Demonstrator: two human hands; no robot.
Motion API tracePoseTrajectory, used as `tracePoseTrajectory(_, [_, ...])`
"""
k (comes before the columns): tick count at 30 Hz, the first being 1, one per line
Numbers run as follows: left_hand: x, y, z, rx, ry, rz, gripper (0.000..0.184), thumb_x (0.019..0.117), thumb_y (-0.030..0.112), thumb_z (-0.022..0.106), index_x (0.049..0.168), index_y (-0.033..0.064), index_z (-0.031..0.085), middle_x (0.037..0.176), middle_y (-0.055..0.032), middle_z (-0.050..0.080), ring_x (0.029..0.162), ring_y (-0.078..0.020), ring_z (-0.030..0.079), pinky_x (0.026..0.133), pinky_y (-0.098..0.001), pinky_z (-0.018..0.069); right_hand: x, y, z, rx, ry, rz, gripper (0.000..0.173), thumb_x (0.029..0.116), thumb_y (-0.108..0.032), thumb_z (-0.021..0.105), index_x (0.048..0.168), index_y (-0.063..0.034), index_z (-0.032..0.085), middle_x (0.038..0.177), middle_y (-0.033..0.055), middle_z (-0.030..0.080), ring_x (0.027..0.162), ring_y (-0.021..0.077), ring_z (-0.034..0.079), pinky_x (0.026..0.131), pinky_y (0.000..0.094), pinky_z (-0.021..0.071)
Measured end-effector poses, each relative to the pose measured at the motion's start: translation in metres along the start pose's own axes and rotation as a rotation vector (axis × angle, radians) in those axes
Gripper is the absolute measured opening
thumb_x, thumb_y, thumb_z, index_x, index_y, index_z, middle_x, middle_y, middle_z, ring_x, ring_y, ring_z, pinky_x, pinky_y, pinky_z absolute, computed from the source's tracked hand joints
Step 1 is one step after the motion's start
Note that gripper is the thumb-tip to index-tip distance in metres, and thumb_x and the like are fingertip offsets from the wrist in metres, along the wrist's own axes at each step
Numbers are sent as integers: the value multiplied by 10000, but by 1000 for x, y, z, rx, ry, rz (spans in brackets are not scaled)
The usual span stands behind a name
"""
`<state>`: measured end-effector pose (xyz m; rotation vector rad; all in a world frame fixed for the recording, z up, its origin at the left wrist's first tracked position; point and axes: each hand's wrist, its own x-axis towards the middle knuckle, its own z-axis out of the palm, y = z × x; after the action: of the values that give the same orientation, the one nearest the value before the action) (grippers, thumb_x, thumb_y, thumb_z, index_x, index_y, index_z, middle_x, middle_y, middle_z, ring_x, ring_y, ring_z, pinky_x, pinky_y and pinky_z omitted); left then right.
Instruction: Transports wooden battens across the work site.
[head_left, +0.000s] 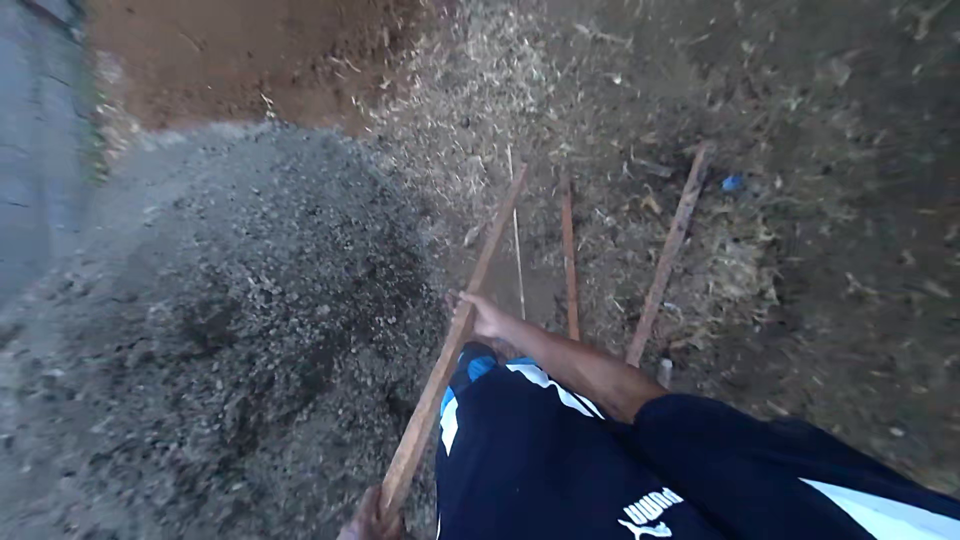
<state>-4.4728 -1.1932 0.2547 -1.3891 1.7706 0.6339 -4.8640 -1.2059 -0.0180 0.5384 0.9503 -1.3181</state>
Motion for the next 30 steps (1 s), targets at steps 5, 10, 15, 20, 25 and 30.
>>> tracePoseTrajectory(5, [94,23,-70,-25,68,70,634,825,568,752,1357,246,625,991,-124,764,878,-361,741,761,-640,584,27,-93,47,3,75,-42,361,1026,-284,557,1304,-59,510,1105,164,671,956,311,689,847,521,593])
tracePoseTrajectory(10, [172,47,-163,62,253,192,601,818,589,767,1339,312,656,1094,-67,761,995,-329,722,903,-628,550,43,-175,82,60,-48,-202,310,1044,-234,499,1293,-51,514,1141,170,675,1013,320,682,903,539,573])
tracePoseTrajectory(15, [219,85,-269,72,751,274,875,721,484,891,1497,314,525,1506,-249,496,1425,-548,377,1116,-844,142,50,-247,126,94,-126,-269,393,1064,-302,488,1382,-72,468,1254,212,642,1102,388,659,946,596,549])
tracePoseTrajectory(20, [227,195,-357,-624,999,446,364,950,313,742,1221,77,685,1086,-65,717,978,-161,698,880,-377,607,79,-334,170,99,-106,-313,440,1053,-321,529,1407,-72,452,1283,228,616,1102,386,661,922,580,572])
tracePoseTrajectory(25, [325,317,-385,-1228,489,383,439,1043,316,600,1387,45,569,1092,-97,733,894,-209,738,788,-412,647,141,-428,209,150,-176,-317,446,1056,-301,536,1417,-55,448,1269,241,622,1096,388,667,939,578,572])
tracePoseTrajectory(30, [420,449,-463,-1774,320,301,737,1004,286,674,1574,54,271,1362,-203,605,1121,-328,684,896,-508,614,188,-536,250,148,-285,-292,448,1069,-293,522,1450,-76,427,1298,243,617,1132,415,658,959,605,561])
